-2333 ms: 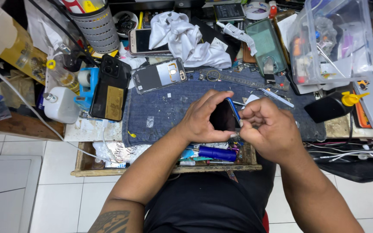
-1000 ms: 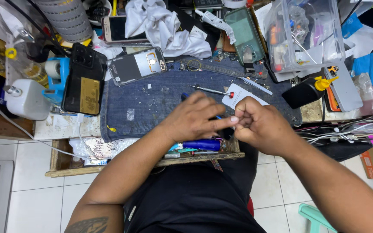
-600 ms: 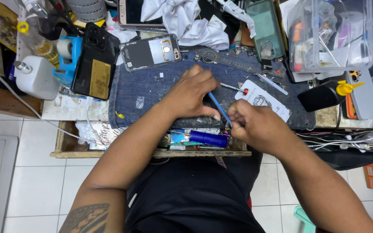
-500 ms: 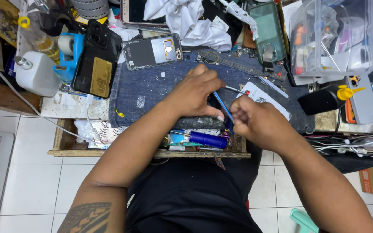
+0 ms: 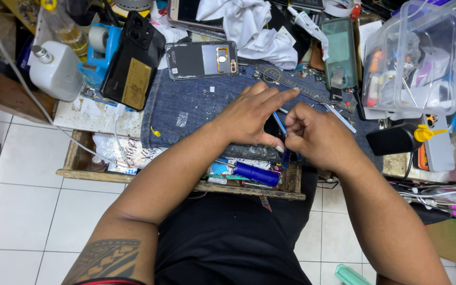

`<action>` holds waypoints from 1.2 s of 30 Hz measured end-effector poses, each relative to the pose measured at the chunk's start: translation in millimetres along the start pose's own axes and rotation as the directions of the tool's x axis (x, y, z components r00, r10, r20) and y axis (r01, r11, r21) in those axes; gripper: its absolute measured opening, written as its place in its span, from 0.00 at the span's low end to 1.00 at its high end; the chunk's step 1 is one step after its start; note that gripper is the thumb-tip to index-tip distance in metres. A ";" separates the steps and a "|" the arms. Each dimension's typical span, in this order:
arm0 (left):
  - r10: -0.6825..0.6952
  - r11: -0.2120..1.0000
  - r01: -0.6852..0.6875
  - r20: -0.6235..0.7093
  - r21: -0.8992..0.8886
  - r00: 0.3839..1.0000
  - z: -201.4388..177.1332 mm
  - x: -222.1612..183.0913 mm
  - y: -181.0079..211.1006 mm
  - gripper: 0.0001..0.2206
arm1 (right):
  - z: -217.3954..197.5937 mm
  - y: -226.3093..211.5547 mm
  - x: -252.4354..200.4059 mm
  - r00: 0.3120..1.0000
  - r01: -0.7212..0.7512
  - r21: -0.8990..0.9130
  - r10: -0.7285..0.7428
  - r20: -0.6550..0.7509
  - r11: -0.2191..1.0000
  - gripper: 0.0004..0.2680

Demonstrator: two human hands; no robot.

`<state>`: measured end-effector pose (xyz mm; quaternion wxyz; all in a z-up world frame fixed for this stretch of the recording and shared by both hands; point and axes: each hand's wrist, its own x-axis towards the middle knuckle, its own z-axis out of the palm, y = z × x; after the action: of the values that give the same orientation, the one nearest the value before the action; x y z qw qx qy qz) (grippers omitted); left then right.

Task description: The person uses a screwdriver and tweezers to disassemble a mobile phone, detaches internal components, and handles the phone frame and parts on a cluttered workbench.

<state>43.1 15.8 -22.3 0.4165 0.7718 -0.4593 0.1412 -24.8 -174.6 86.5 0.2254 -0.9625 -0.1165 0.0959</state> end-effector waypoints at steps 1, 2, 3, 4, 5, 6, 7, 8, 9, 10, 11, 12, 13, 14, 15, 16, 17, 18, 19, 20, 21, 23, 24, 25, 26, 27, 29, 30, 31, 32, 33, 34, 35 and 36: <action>0.006 1.000 -0.007 -0.015 -0.014 1.000 1.0 -0.1 -1.4 0.55 | -0.2 -0.5 3.5 0.999 0.033 0.032 -0.033 -0.013 0.999 0.10; 0.013 1.000 -0.014 -0.031 -0.028 0.999 2.2 0.2 -3.3 0.55 | -1.0 -0.2 8.3 1.000 -0.005 0.015 0.005 0.005 1.000 0.10; 0.014 0.999 -0.016 -0.046 -0.047 0.999 4.7 -0.8 -3.5 0.55 | -2.0 0.7 12.8 0.999 -0.046 -0.001 0.046 0.028 0.999 0.10; 0.000 0.998 -0.002 -0.039 -0.055 0.999 6.9 -0.9 -4.1 0.55 | -2.8 2.0 17.1 0.995 -0.086 -0.019 0.087 0.051 0.996 0.10; -0.008 0.998 0.006 -0.031 -0.062 0.999 8.0 0.9 -6.1 0.55 | -3.3 3.1 21.5 0.995 -0.079 -0.021 0.080 0.066 0.997 0.10; -0.017 0.998 0.015 -0.023 -0.068 1.000 8.9 2.3 -7.0 0.55 | -3.9 4.2 25.6 0.994 -0.072 -0.022 0.074 0.082 0.997 0.09; -0.028 0.997 0.027 -0.014 -0.072 1.000 9.1 4.1 -7.6 0.56 | -5.2 4.8 29.7 0.993 -0.064 -0.022 0.066 0.094 0.998 0.09; -0.039 0.996 0.039 -0.005 -0.077 0.999 9.1 5.9 -7.9 0.56 | -6.8 5.3 33.1 0.996 -0.051 -0.043 0.053 0.070 0.998 0.08; -0.056 0.995 0.057 0.006 -0.085 0.998 10.0 5.2 -7.0 0.57 | -6.9 5.5 34.4 0.998 -0.040 -0.061 0.043 0.053 0.997 0.08; -0.070 0.994 0.072 0.018 -0.088 0.997 10.6 4.4 -6.6 0.58 | -7.1 5.5 35.8 0.999 -0.029 -0.081 0.032 0.036 0.996 0.07; -0.080 0.993 0.083 0.031 -0.089 0.996 10.7 5.0 -7.7 0.59 | -7.9 5.3 37.8 0.998 -0.023 -0.065 0.026 0.052 0.998 0.08; -0.090 0.992 0.094 0.044 -0.089 0.995 11.2 5.7 -8.7 0.61 | -9.3 5.0 39.9 0.997 -0.017 -0.049 0.020 0.069 0.999 0.08; -0.068 0.994 0.070 0.025 -0.089 0.997 11.6 5.8 -9.7 0.61 | -10.8 4.8 41.3 0.996 -0.014 -0.031 0.016 0.084 0.999 0.08; -0.046 0.995 0.046 0.007 -0.089 0.999 11.9 5.1 -10.9 0.62 | -13.1 4.6 43.1 0.994 -0.038 -0.018 0.039 0.098 0.999 0.08; -0.028 0.996 0.027 -0.013 -0.089 1.000 13.4 3.4 -11.6 0.63 | -14.5 4.4 44.6 0.991 -0.061 -0.004 0.061 0.117 0.998 0.08; -0.032 0.995 0.031 -0.012 -0.090 0.999 15.6 2.4 -11.8 0.63 | -14.8 3.8 44.6 0.987 -0.084 0.008 0.082 0.136 0.996 0.08; -0.035 0.996 0.034 -0.015 -0.086 0.999 16.3 3.1 -13.1 0.64 | -14.6 2.2 45.7 0.989 -0.072 -0.009 0.072 0.131 0.997 0.08; -0.038 0.996 0.037 -0.018 -0.082 0.999 16.6 3.7 -14.3 0.64 | -14.0 0.4 46.8 0.990 -0.059 -0.026 0.062 0.125 0.998 0.08; -0.037 0.996 0.036 -0.017 -0.082 0.999 17.3 4.1 -15.0 0.65 | -13.5 -0.9 46.3 0.991 -0.051 -0.041 0.056 0.119 0.998 0.08; -0.036 0.996 0.035 -0.016 -0.082 0.999 18.0 4.5 -15.6 0.65 | -13.9 -1.9 46.0 0.990 -0.071 -0.064 0.079 0.118 0.995 0.09; -0.038 0.996 0.036 -0.014 -0.083 0.999 19.1 4.1 -15.4 0.66 | -14.1 -2.8 45.4 0.988 -0.092 -0.088 0.103 0.119 0.992 0.09; -0.015 0.996 0.011 -0.042 -0.091 0.999 19.6 3.1 -15.4 0.65 | -14.5 -5.0 44.0 0.985 -0.109 -0.090 0.120 0.127 0.990 0.11; -0.002 0.996 -0.003 -0.057 -0.094 0.998 19.3 3.2 -15.7 0.64 | -14.5 -6.7 43.7 0.985 -0.104 -0.069 0.113 0.134 0.992 0.11; 0.008 0.996 -0.013 -0.063 -0.087 0.998 19.6 3.4 -15.3 0.64 | -14.8 -8.3 42.5 0.984 -0.102 -0.047 0.108 0.143 0.994 0.12; 0.018 0.996 -0.024 -0.068 -0.080 0.998 19.8 3.9 -15.2 0.64 | -16.2 -10.2 41.5 0.976 -0.128 -0.081 0.140 0.170 0.989 0.13; 0.028 0.996 -0.033 -0.073 -0.077 0.997 20.5 3.8 -14.5 0.64 | -17.5 -12.2 39.8 0.965 -0.155 -0.114 0.175 0.196 0.981 0.13; 0.037 0.996 -0.041 -0.055 -0.079 0.998 19.0 4.0 -15.6 0.64 | -20.0 -16.8 37.4 0.936 -0.205 -0.146 0.238 0.261 0.968 0.14; 0.044 0.996 -0.047 -0.046 -0.081 0.998 18.3 4.7 -16.1 0.64 | -21.5 -18.7 36.9 0.917 -0.229 -0.144 0.263 0.300 0.963 0.14; 0.031 0.996 -0.034 -0.033 -0.079 0.999 18.0 4.9 -16.0 0.63 | -22.7 -20.1 36.6 0.896 -0.251 -0.143 0.286 0.340 0.957 0.15; 0.019 0.997 -0.020 -0.020 -0.077 1.000 17.9 4.8 -15.8 0.61 | -23.7 -20.7 35.7 0.882 -0.264 -0.157 0.304 0.361 0.952 0.13; 0.005 0.997 -0.006 -0.008 -0.074 1.000 18.0 4.3 -15.6 0.60 | -24.6 -20.2 34.9 0.866 -0.275 -0.171 0.321 0.382 0.946 0.12; 0.026 0.997 -0.027 -0.026 -0.066 0.999 18.2 3.4 -15.2 0.58 | -25.0 -18.7 34.2 0.850 -0.286 -0.186 0.338 0.403 0.940 0.11; 0.047 0.997 -0.049 -0.045 -0.055 0.998 17.8 2.8 -15.4 0.57 | -25.2 -16.5 34.3 0.844 -0.291 -0.140 0.322 0.428 0.947 0.10; 0.068 0.997 -0.071 -0.063 -0.044 0.996 17.5 2.7 -15.5 0.55 | -25.2 -13.9 34.1 0.838 -0.296 -0.093 0.305 0.453 0.951 0.09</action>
<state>54.5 4.2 -39.5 0.4430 0.7409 -0.4759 0.1686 11.2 -163.8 110.6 0.1640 -0.9203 -0.0155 0.3549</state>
